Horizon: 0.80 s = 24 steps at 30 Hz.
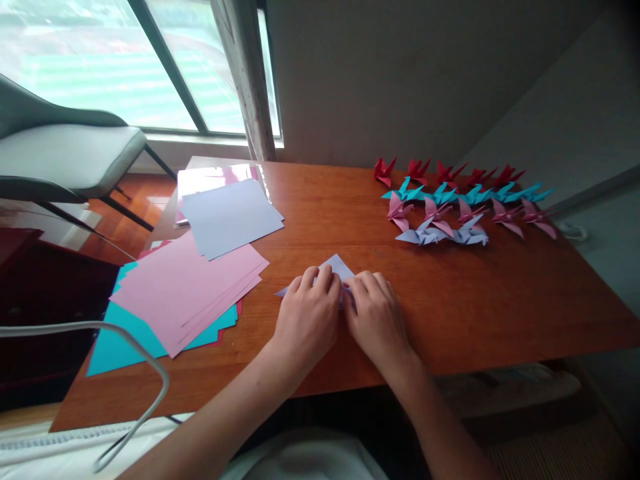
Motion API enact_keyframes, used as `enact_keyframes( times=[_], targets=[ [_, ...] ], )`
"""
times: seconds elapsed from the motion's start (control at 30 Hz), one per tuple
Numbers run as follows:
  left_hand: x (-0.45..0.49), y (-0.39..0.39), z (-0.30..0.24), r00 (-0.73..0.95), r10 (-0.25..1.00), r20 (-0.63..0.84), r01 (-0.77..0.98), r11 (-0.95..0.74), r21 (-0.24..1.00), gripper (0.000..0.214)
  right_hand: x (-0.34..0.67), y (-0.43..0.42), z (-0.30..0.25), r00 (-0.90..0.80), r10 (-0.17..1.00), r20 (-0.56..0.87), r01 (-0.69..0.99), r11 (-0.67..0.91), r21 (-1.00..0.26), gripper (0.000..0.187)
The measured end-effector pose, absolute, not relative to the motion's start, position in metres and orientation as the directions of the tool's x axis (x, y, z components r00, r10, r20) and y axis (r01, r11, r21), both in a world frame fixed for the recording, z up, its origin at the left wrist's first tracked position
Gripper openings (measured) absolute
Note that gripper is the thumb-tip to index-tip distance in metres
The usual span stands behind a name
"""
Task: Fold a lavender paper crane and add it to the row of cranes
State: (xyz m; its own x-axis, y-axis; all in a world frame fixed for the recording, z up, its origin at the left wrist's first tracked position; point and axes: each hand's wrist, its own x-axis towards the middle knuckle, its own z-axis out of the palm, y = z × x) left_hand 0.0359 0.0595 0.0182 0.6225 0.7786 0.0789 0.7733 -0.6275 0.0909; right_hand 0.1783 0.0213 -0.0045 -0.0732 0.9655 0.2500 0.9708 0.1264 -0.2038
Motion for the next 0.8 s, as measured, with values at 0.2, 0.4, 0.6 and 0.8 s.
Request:
enact_keyframes(
  times=[0.2,0.4,0.6,0.8],
  targets=[
    [0.023,0.064,0.019,0.673,0.738,0.051,0.73,-0.674,0.114,0.036,0.171,0.028,-0.013,-0.057,0.966,0.251,0.984,0.097,-0.148,0.014],
    [-0.012,0.069,0.017,0.649,0.758,0.064,0.759,-0.651,0.006,0.05,0.174,0.026,-0.015,-0.055,0.966,0.251,0.977,0.104,-0.185,0.01],
    [-0.041,0.063,0.018,0.59,0.794,0.149,0.806,-0.569,-0.16,0.047,0.174,0.027,-0.015,-0.049,0.965,0.258,0.972,0.105,-0.209,0.008],
    [-0.035,0.029,0.011,0.628,0.733,0.262,0.754,-0.657,0.029,0.053,0.174,0.027,-0.015,-0.049,0.965,0.256,0.973,0.104,-0.208,0.008]
  ],
)
